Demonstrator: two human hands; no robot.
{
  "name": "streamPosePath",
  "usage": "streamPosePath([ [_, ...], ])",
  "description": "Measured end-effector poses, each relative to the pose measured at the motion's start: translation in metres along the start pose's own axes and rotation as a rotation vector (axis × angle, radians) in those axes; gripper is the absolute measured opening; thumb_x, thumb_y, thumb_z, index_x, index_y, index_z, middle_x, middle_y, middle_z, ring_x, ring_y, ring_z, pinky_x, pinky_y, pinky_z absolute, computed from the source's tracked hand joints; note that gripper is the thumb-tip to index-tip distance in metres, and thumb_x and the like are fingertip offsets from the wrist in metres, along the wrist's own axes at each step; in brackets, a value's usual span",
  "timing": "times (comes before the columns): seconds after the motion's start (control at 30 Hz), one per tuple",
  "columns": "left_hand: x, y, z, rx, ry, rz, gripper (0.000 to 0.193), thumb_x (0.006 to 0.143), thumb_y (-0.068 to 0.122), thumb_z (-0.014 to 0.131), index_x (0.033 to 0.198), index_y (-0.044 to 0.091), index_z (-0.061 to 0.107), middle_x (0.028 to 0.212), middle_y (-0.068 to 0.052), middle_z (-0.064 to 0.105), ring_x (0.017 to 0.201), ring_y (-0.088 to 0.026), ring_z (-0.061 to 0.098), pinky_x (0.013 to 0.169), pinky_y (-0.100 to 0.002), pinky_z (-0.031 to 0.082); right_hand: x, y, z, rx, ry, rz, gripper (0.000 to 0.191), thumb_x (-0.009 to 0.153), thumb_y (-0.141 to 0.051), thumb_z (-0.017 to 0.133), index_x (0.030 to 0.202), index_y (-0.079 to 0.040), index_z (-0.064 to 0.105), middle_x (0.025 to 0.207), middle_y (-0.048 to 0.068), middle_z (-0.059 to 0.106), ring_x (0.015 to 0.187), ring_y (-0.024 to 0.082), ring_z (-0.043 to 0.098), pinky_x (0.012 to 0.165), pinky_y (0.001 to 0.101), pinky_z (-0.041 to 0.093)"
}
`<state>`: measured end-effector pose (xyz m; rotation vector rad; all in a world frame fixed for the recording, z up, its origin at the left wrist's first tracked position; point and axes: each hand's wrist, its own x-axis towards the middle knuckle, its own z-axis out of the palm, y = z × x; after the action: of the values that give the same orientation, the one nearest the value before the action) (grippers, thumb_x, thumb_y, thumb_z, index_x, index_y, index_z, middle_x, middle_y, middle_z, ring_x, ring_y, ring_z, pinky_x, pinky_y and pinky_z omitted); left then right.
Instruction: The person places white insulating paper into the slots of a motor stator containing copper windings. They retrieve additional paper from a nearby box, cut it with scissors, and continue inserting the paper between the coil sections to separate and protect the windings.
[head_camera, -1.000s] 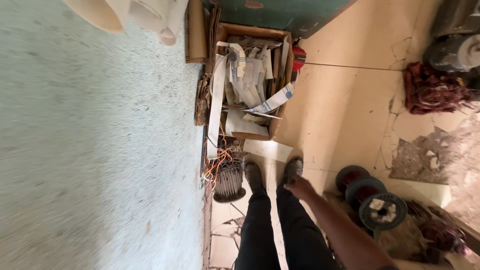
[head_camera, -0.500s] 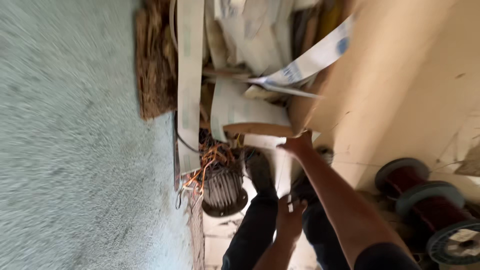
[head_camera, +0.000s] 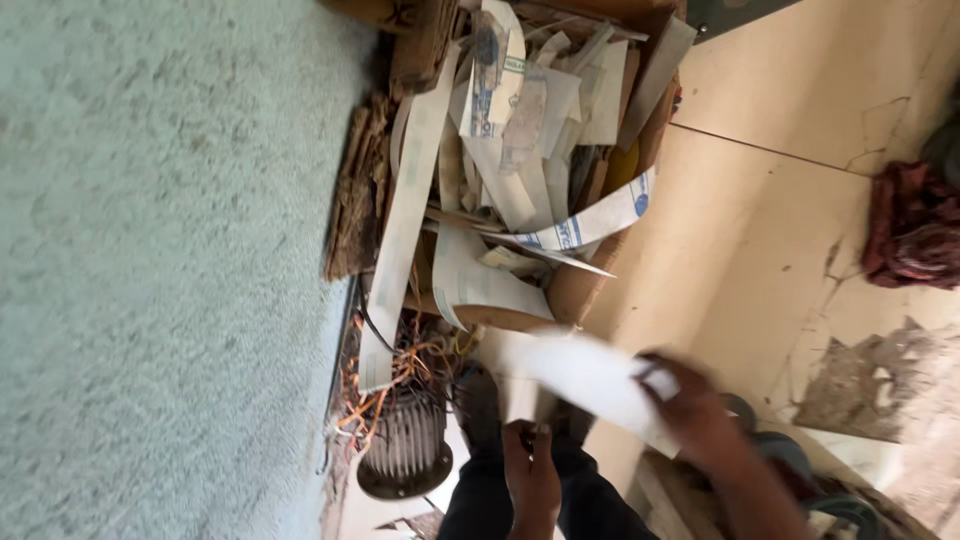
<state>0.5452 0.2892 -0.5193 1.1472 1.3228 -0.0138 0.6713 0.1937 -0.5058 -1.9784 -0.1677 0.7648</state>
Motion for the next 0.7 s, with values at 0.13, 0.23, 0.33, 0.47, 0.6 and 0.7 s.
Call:
streamPosePath([
  [0.13,-0.01,0.004,0.005,0.048,-0.041,-0.085,0.021,0.094,0.021,0.07,0.106,0.006,0.061,0.084,-0.003,0.06,0.076,-0.014,0.054,0.071,-0.03,0.049,0.061,-0.053,-0.034,-0.37,0.189,-0.277,0.026,0.094,-0.005,0.076,0.116,0.0,0.066,0.104,0.011,0.075,0.093,0.017,0.071,0.084,0.0297,0.058],
  [0.23,-0.016,0.01,0.008,0.01,-0.098,-0.104,0.022,0.093,0.019,0.07,0.109,0.008,0.061,0.083,-0.003,0.059,0.076,-0.014,0.055,0.07,-0.03,0.049,0.129,-0.092,-0.018,-0.481,0.102,-0.685,0.022,0.099,-0.002,0.073,0.12,-0.002,0.067,0.106,0.018,0.072,0.095,0.033,0.072,0.088,0.0406,0.057],
  [0.33,-0.019,0.013,0.011,0.065,-0.111,-0.116,0.021,0.094,0.019,0.069,0.11,0.008,0.062,0.085,-0.002,0.061,0.077,-0.013,0.056,0.07,-0.03,0.049,0.166,-0.112,0.01,-1.036,0.308,-0.806,0.069,0.07,-0.028,0.088,0.13,-0.004,0.066,0.11,0.015,0.065,0.102,0.036,0.061,0.081,0.0547,0.048],
  [0.47,-0.019,0.016,0.011,0.013,-0.134,-0.126,0.021,0.094,0.018,0.071,0.108,0.007,0.06,0.085,-0.004,0.061,0.075,-0.013,0.054,0.068,-0.03,0.049,0.153,-0.102,0.011,-1.079,0.181,-0.667,0.044,0.087,-0.023,0.083,0.123,-0.01,0.063,0.123,0.011,0.061,0.115,0.036,0.058,0.092,0.0537,0.047],
  [0.6,-0.018,0.014,0.011,0.014,-0.12,-0.12,0.02,0.092,0.016,0.073,0.106,0.008,0.06,0.086,-0.004,0.065,0.074,-0.013,0.056,0.068,-0.029,0.05,0.127,-0.086,0.014,-1.112,-0.034,-0.588,0.05,0.076,-0.01,0.077,0.125,-0.018,0.067,0.129,0.009,0.062,0.11,0.032,0.061,0.083,0.0463,0.052],
  [0.7,-0.02,0.011,0.015,0.002,-0.125,-0.112,0.02,0.092,0.014,0.072,0.106,0.008,0.061,0.089,-0.003,0.065,0.075,-0.013,0.056,0.069,-0.03,0.05,0.126,-0.078,0.017,-1.091,-0.048,-0.551,0.053,0.073,-0.009,0.077,0.125,-0.015,0.068,0.131,0.014,0.06,0.105,0.033,0.061,0.078,0.0469,0.053],
])
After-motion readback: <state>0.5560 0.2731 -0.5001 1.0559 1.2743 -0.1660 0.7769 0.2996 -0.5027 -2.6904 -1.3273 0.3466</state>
